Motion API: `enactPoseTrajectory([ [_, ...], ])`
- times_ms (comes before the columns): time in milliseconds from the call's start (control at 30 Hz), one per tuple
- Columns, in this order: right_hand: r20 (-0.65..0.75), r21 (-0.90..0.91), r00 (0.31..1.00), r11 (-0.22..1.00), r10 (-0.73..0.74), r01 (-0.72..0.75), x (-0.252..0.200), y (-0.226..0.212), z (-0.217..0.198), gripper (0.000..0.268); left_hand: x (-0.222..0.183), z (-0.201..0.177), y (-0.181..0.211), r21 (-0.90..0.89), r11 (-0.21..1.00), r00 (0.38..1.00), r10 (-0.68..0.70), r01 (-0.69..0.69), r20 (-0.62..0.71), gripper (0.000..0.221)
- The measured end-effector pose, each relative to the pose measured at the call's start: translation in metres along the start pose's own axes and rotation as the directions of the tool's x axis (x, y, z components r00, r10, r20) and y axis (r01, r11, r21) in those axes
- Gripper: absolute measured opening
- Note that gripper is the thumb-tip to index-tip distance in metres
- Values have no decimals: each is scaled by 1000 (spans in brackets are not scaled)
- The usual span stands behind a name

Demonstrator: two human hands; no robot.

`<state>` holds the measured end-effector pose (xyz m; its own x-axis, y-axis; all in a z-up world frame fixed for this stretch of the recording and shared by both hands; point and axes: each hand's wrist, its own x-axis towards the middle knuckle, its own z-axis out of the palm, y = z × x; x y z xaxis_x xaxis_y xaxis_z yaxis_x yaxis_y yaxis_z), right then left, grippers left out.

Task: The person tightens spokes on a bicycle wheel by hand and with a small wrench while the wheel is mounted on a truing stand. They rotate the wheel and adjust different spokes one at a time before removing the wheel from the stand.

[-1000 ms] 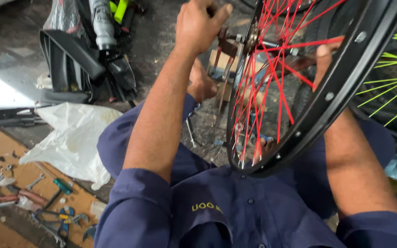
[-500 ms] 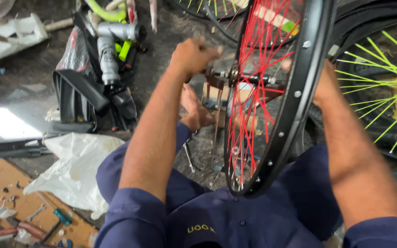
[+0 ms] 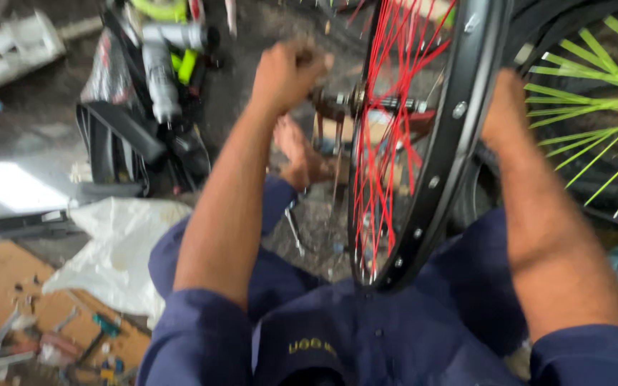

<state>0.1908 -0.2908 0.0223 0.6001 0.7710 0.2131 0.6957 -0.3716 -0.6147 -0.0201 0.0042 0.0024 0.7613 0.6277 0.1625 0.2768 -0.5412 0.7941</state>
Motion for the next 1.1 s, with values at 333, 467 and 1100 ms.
enactPoseTrajectory([
  [333,-276,120,958,987,-73,110,-23,-5,17,22,-37,16,18,-33,996,932,71,-89,-356,43],
  [467,-240,141,969,985,-63,99,-20,9,17,26,-27,15,2,23,965,907,253,-261,-337,42],
  [1100,133,337,885,820,446,-463,11,-10,-8,22,2,8,4,25,999,993,37,-34,-111,31],
])
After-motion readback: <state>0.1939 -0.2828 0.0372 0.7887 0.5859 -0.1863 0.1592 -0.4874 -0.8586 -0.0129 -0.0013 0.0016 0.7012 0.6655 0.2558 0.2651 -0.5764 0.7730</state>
